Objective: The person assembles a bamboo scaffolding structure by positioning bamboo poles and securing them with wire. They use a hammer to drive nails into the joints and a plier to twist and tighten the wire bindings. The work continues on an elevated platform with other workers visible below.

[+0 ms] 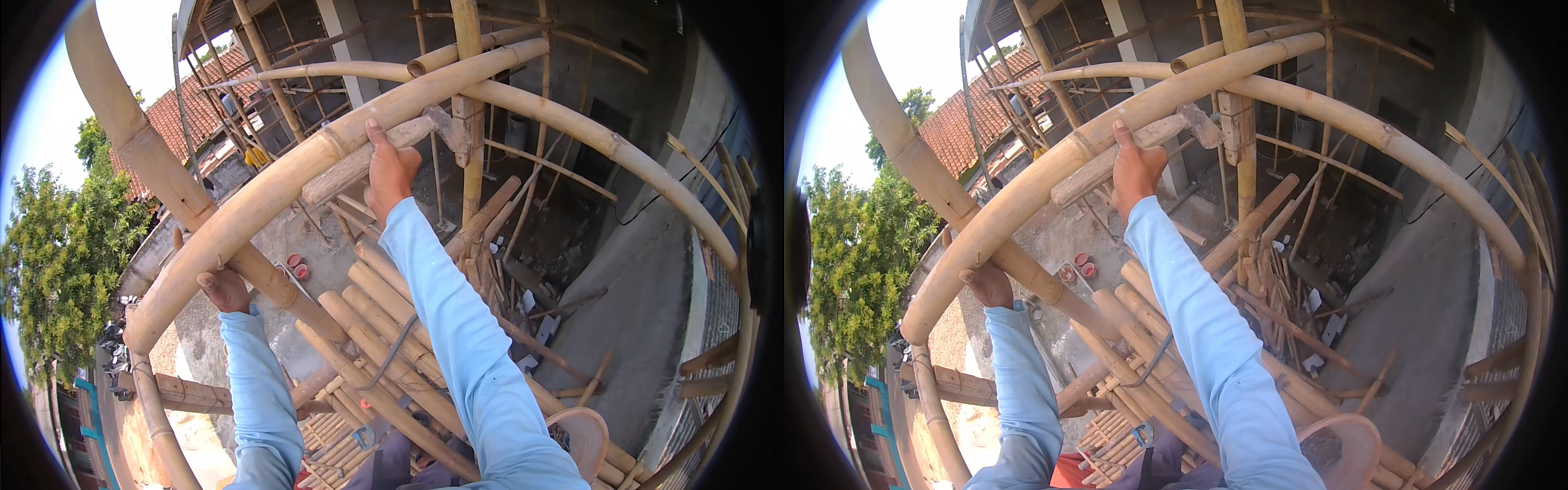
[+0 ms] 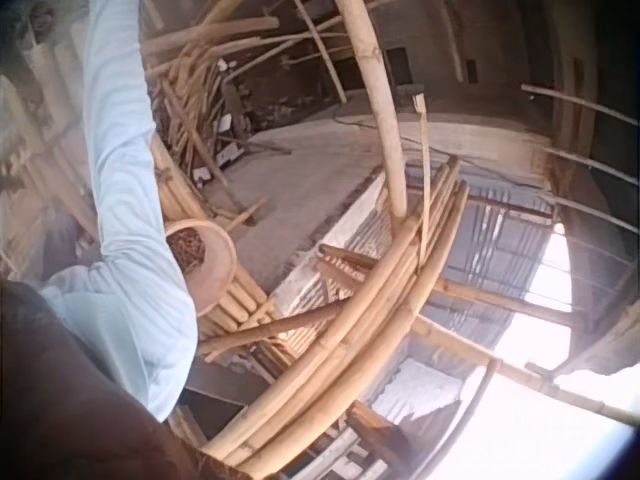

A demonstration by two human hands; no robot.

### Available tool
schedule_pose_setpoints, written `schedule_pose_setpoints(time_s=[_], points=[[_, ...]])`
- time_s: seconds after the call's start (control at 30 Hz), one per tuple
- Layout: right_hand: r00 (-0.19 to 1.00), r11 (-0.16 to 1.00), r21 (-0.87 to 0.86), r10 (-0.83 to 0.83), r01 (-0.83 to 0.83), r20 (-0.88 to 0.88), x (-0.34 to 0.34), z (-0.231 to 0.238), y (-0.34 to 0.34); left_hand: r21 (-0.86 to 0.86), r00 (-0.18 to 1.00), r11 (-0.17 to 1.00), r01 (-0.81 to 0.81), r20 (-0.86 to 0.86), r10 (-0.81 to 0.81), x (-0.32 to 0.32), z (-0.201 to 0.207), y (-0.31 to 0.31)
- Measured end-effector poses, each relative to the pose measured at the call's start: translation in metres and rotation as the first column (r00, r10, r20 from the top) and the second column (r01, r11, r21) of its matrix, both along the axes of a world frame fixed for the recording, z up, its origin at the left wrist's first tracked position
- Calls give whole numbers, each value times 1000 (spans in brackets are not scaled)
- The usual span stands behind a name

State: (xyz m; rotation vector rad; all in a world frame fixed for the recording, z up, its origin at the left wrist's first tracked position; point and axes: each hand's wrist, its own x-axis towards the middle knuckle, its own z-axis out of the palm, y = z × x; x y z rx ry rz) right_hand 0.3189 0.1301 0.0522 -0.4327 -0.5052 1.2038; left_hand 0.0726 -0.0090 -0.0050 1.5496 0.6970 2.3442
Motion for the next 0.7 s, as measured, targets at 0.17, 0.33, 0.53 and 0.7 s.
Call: schedule_pose_setpoints(time_s=[0.17, 0.33, 0.53, 0.7], points=[[999, 999, 16, 31, -30, -45, -4, 2, 0, -38, 993, 996, -79, 89, 82, 10, 3, -2], [997, 999, 0, 47, -47, -65, -1, 8, 5, -49, 987, 990, -134, 84, 138, 10, 15, -1], [999, 1000, 4, 18, -18, -32, 7, 6, 13, -70, 990, 997, -45, 134, 54, 19, 21, -4], [996, 997, 36, 74, -73, -47, -2, 0, 14, -95, 990, 995, -34, 137, 47, 17, 23, -8]])
